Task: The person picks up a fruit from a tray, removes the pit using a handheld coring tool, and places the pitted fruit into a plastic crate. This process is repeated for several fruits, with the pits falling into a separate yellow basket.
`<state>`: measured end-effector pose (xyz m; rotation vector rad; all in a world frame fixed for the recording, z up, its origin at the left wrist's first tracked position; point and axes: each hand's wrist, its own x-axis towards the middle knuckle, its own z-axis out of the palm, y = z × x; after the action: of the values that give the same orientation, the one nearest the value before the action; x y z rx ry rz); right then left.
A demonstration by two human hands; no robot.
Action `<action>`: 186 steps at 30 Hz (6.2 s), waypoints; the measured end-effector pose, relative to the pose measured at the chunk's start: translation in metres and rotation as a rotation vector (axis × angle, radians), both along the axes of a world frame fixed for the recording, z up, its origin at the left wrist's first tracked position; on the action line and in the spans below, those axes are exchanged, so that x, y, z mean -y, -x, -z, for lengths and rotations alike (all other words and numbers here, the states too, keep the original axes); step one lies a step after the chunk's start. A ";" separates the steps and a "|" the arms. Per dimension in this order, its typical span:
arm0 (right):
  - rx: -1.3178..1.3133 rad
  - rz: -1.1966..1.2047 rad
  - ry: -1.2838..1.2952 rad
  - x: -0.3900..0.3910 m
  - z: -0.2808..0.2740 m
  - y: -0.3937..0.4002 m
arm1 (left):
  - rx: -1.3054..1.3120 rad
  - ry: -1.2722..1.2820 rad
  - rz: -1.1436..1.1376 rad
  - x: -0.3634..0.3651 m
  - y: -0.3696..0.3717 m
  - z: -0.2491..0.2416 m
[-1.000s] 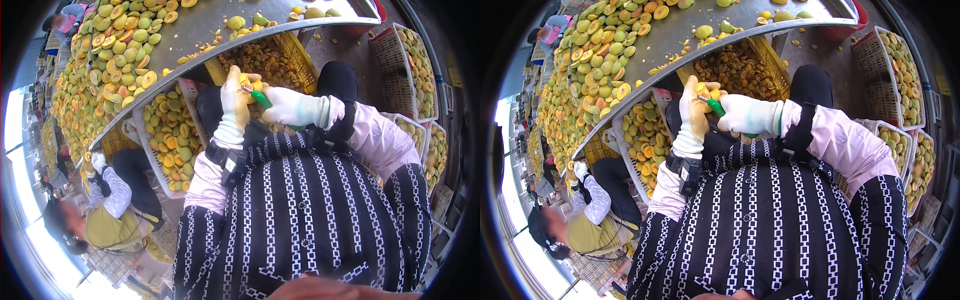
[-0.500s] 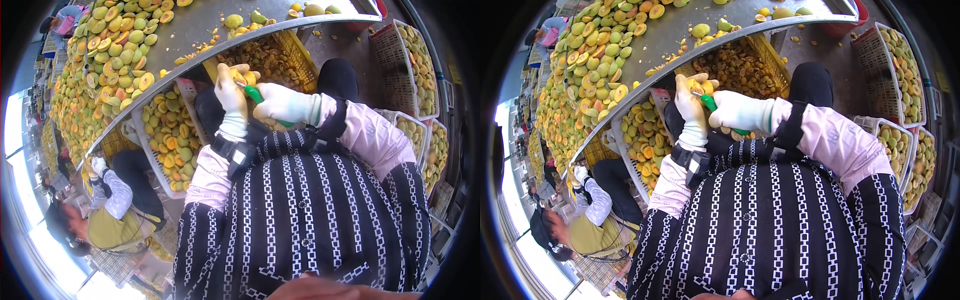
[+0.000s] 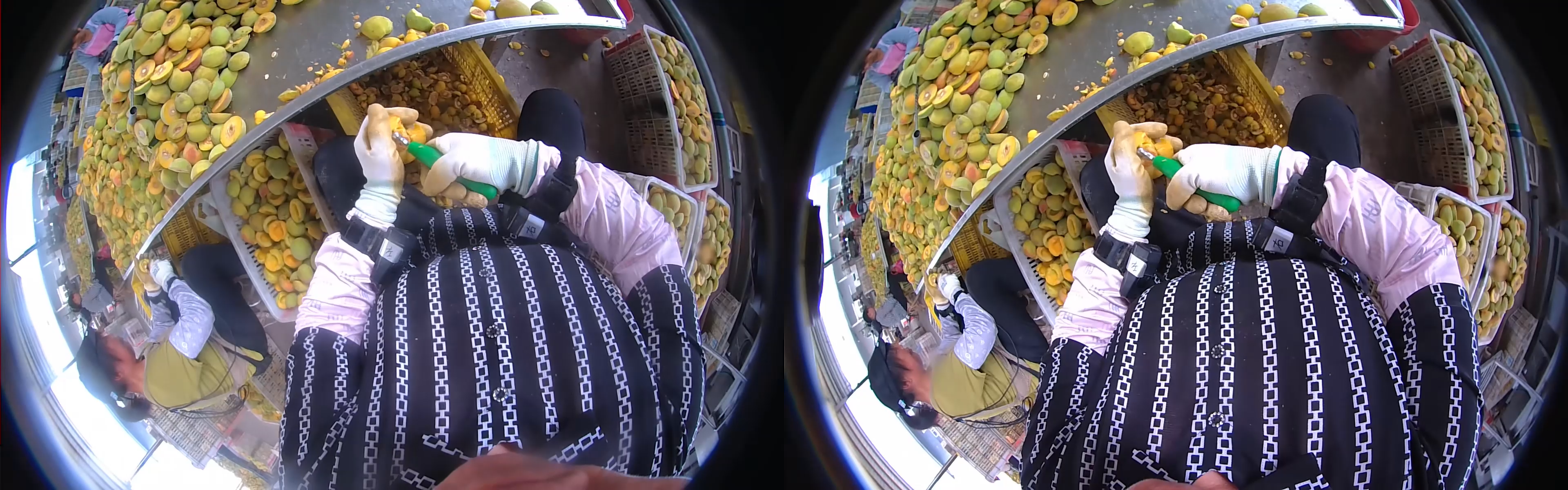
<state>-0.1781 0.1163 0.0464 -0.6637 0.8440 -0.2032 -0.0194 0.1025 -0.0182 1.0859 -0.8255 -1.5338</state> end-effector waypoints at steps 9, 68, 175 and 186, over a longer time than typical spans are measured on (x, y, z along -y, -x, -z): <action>-0.148 0.047 0.006 -0.007 -0.011 -0.003 | -0.110 -0.321 0.235 0.007 0.000 0.007; -0.604 0.307 0.634 0.005 0.006 0.015 | -0.949 -0.208 0.178 -0.004 -0.024 0.005; -0.867 0.162 1.779 -0.060 -0.076 0.006 | -0.890 0.051 0.095 -0.031 0.007 -0.085; -0.901 0.143 1.844 -0.063 -0.073 0.004 | -0.551 0.187 -0.043 -0.035 0.019 -0.096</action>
<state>-0.1819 0.1796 0.1193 -2.5432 1.4446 -0.8888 -0.0381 0.1374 0.0774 0.4990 -0.5420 -1.5760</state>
